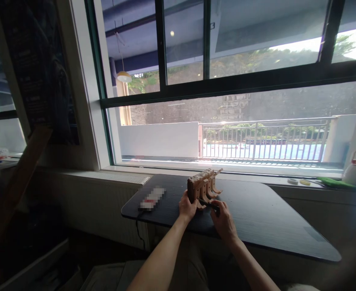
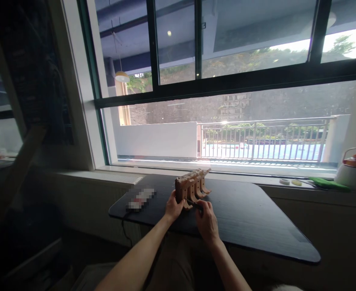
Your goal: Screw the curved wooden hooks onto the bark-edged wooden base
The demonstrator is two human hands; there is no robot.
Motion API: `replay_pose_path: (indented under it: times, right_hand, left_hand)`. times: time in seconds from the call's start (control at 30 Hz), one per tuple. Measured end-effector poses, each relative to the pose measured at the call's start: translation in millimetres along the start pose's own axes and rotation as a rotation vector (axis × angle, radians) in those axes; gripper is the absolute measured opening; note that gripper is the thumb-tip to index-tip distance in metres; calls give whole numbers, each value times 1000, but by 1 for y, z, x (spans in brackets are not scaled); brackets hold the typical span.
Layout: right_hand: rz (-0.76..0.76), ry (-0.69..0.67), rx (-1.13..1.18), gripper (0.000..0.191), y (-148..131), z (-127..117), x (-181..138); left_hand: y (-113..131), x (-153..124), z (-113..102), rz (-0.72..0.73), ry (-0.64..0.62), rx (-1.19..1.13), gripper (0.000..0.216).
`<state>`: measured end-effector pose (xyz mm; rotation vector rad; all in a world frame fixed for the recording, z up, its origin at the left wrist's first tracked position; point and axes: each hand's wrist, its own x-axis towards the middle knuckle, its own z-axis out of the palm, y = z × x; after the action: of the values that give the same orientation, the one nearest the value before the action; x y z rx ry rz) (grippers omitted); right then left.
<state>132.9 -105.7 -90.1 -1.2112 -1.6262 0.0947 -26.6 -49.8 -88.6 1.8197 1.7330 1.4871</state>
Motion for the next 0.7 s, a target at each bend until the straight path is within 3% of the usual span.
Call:
replay_pose_path:
  times: [0.2,0.7]
  right_hand:
    - [-17,-3,-133,25,-6,-3,-7]
    - [33,-59,-169,27,-8,-7,-7]
  left_hand:
    - [3,-1,-1,-20,-7,21,46]
    - [4,-2,-3,-3,-18,33,46]
